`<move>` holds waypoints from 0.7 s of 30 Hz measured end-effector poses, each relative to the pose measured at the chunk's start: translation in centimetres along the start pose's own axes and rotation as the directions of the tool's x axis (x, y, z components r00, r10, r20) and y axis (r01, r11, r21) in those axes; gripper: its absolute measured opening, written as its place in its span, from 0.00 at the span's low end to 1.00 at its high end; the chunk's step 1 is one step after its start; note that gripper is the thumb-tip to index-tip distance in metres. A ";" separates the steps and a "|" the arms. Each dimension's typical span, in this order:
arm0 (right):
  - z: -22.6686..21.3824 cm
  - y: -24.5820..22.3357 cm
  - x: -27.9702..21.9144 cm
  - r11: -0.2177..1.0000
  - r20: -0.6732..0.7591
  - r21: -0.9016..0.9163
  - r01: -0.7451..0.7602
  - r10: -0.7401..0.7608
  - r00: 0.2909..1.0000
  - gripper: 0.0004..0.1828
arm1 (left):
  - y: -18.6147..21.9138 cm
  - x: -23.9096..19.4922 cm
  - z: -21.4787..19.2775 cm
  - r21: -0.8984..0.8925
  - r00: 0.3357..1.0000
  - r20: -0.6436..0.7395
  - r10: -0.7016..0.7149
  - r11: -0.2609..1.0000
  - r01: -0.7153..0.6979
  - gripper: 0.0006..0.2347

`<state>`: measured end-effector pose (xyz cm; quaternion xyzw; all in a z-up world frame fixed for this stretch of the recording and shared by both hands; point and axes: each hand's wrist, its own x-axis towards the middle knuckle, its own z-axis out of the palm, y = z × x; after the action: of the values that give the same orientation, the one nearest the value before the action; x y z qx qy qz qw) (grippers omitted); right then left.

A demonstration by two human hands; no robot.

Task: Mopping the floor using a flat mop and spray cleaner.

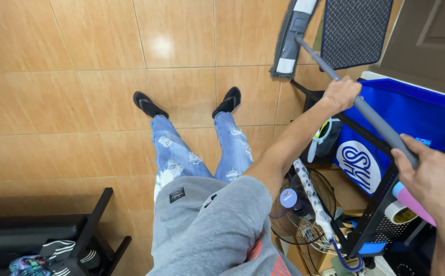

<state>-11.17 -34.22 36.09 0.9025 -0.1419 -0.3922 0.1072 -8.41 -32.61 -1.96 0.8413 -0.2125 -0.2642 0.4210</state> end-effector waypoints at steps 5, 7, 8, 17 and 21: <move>-6.6 -9.9 -1.3 0.990 -0.060 0.034 0.138 -0.136 0.989 0.23 | -4.5 -0.3 -2.1 -0.110 0.992 -0.125 0.023 0.993 -0.037 0.09; -9.0 -15.2 -1.9 0.969 0.024 -0.199 0.147 -0.145 0.989 0.19 | -7.1 -1.8 -4.3 -0.161 0.979 -0.200 0.045 0.984 -0.079 0.10; -9.6 -17.3 -2.0 0.964 0.013 -0.213 0.156 -0.157 0.988 0.19 | -8.0 -2.6 -7.2 -0.162 0.974 -0.221 0.040 0.984 -0.077 0.10; -13.8 -39.5 -7.9 0.859 0.048 -0.311 0.406 -0.412 0.910 0.16 | -23.2 -14.7 -22.8 -0.140 0.969 -0.245 -0.019 0.990 -0.016 0.07; -16.2 -50.4 -11.5 0.793 0.054 -0.348 0.500 -0.516 0.855 0.16 | -31.1 -22.8 -32.8 -0.133 0.959 -0.281 -0.044 0.991 0.007 0.08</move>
<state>1.96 18.27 39.41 0.8819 0.1798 -0.4055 0.1596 -1.31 17.43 -4.88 0.8437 -0.1213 -0.1596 0.4980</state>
